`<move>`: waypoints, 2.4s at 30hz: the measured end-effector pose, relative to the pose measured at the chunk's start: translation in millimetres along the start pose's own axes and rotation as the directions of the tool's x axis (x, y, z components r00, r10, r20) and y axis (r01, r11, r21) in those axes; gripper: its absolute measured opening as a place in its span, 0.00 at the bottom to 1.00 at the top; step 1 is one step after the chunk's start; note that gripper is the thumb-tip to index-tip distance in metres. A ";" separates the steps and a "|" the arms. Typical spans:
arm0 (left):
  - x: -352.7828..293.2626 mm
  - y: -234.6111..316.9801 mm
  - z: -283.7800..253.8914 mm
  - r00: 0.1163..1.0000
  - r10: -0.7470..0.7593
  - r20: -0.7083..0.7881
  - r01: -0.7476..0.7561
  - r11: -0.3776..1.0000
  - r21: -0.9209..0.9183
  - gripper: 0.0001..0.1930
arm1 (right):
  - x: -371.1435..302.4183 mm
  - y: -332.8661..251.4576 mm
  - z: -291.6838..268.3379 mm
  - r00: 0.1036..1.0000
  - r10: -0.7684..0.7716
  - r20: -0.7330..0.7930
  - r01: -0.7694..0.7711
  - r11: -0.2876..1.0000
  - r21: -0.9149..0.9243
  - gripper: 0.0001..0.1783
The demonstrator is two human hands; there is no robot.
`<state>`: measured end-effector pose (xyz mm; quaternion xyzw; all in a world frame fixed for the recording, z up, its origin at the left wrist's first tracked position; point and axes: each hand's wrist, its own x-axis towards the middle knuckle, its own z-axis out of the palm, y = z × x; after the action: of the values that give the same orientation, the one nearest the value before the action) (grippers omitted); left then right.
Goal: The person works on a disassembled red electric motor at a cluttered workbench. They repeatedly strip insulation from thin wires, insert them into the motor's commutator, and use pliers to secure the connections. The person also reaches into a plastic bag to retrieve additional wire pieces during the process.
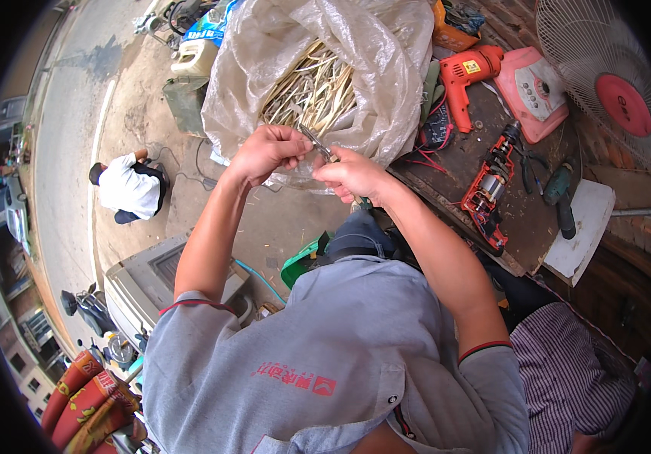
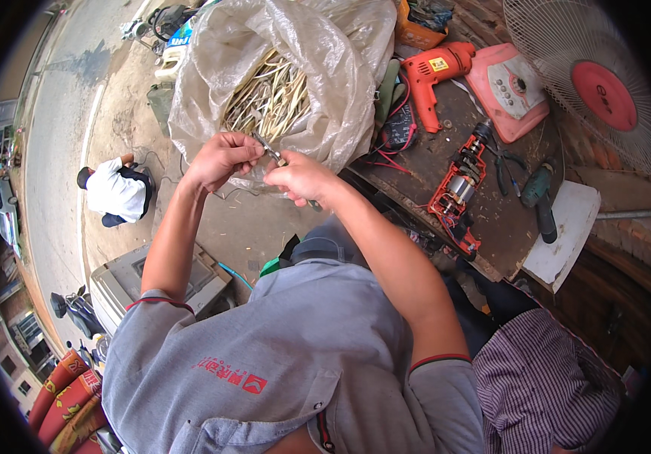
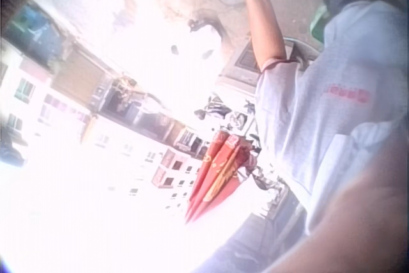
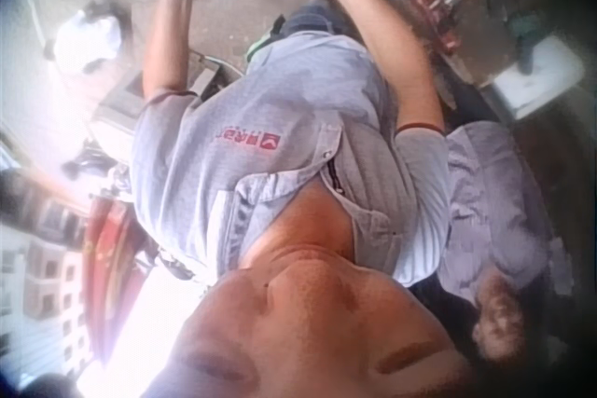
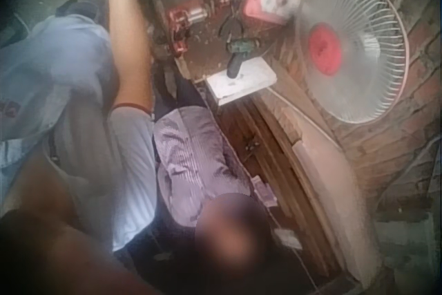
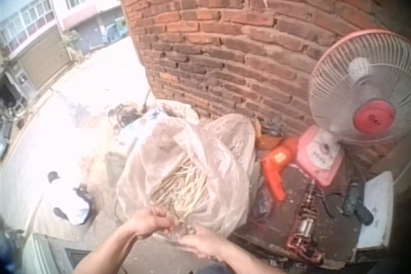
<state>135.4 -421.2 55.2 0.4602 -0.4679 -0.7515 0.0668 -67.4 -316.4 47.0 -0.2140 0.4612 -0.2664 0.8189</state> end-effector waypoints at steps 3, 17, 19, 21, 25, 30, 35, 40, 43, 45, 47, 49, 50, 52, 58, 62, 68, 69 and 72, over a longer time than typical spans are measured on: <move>-2.5 3.1 0.3 0.999 0.020 0.040 -0.020 1.000 -0.011 0.05 | -1.5 -2.5 -3.3 0.998 0.028 0.051 -0.028 1.000 0.010 0.13; -15.0 -0.7 9.4 0.996 0.087 -0.013 -0.086 0.994 0.068 0.05 | -2.8 2.1 5.0 0.931 -0.332 -0.153 0.107 0.648 -0.754 0.17; -19.0 2.2 14.0 0.996 0.078 -0.052 -0.074 0.994 0.082 0.05 | -5.0 2.9 7.0 0.921 -0.357 -0.157 0.090 0.586 -0.805 0.16; -20.6 6.1 17.7 0.995 0.081 -0.051 -0.077 0.994 0.084 0.05 | -4.9 4.3 7.7 0.919 -0.366 -0.145 0.095 0.564 -0.821 0.15; -20.4 4.6 17.7 0.996 0.067 -0.054 -0.060 0.991 0.118 0.05 | -8.3 -9.6 12.3 0.989 -0.116 -0.092 0.039 0.804 -0.594 0.13; -15.3 6.1 18.1 0.993 0.079 -0.085 -0.062 0.980 0.187 0.06 | 7.8 11.6 7.8 0.964 -0.190 -0.184 0.081 0.875 -0.477 0.14; -15.5 6.1 20.7 0.979 0.095 -0.178 -0.065 0.984 0.168 0.07 | 4.6 26.0 22.3 0.744 -0.572 -0.344 0.310 0.752 -0.582 0.20; -14.5 2.3 15.8 0.980 0.104 -0.167 -0.096 0.994 0.054 0.06 | 2.9 40.0 20.3 0.684 -0.658 -0.315 0.545 0.748 -0.378 0.17; -15.5 6.2 19.8 0.979 0.099 -0.176 -0.086 0.993 0.077 0.06 | 14.0 47.3 16.9 0.560 -0.779 -0.282 0.678 0.627 -0.384 0.18; -14.5 7.3 19.3 0.982 0.093 -0.166 -0.080 0.994 0.079 0.06 | 10.8 46.5 13.4 0.608 -0.743 -0.278 0.645 0.667 -0.374 0.19; -14.8 5.8 18.4 0.983 0.097 -0.157 -0.085 0.993 0.079 0.06 | 8.2 46.2 10.6 0.648 -0.711 -0.272 0.623 0.701 -0.348 0.21; -12.7 5.5 18.4 0.984 0.105 -0.146 -0.092 0.992 0.089 0.06 | 9.3 43.5 6.9 0.677 -0.683 -0.275 0.617 0.730 -0.295 0.24; -12.1 5.7 19.9 0.983 0.106 -0.149 -0.096 0.992 0.077 0.06 | 7.4 40.3 6.0 0.709 -0.628 -0.321 0.511 0.771 -0.379 0.23; -12.5 6.0 24.1 0.982 0.110 -0.153 -0.103 0.993 0.054 0.07 | -0.2 28.8 6.0 0.743 -0.517 -0.426 0.269 0.813 -0.517 0.24; -21.6 12.7 34.5 0.975 0.151 -0.163 -0.129 0.982 0.134 0.07 | -15.4 -1.2 10.1 0.882 -0.336 -0.330 0.000 0.701 -0.713 0.19; -25.4 17.3 36.9 0.975 0.157 -0.155 -0.124 0.971 0.204 0.07 | -7.3 10.7 6.7 0.876 -0.397 -0.275 0.107 0.715 -0.691 0.17; -23.0 16.0 39.6 0.971 0.167 -0.170 -0.126 0.965 0.229 0.08 | 14.6 36.6 2.8 0.859 -0.462 -0.219 0.262 0.765 -0.588 0.22; -24.3 15.3 38.6 0.969 0.166 -0.181 -0.120 0.964 0.238 0.08 | 4.4 20.2 4.3 0.925 -0.315 -0.212 0.153 0.820 -0.551 0.25; -23.6 13.6 37.1 0.970 0.155 -0.186 -0.105 0.962 0.251 0.08 | -4.9 2.2 2.9 0.968 -0.173 -0.183 0.037 0.817 -0.575 0.29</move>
<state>116.3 -392.4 85.7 0.5077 -0.5749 -0.6325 0.1080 -66.4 -311.2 50.2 -0.4412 0.5972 -0.1850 0.6438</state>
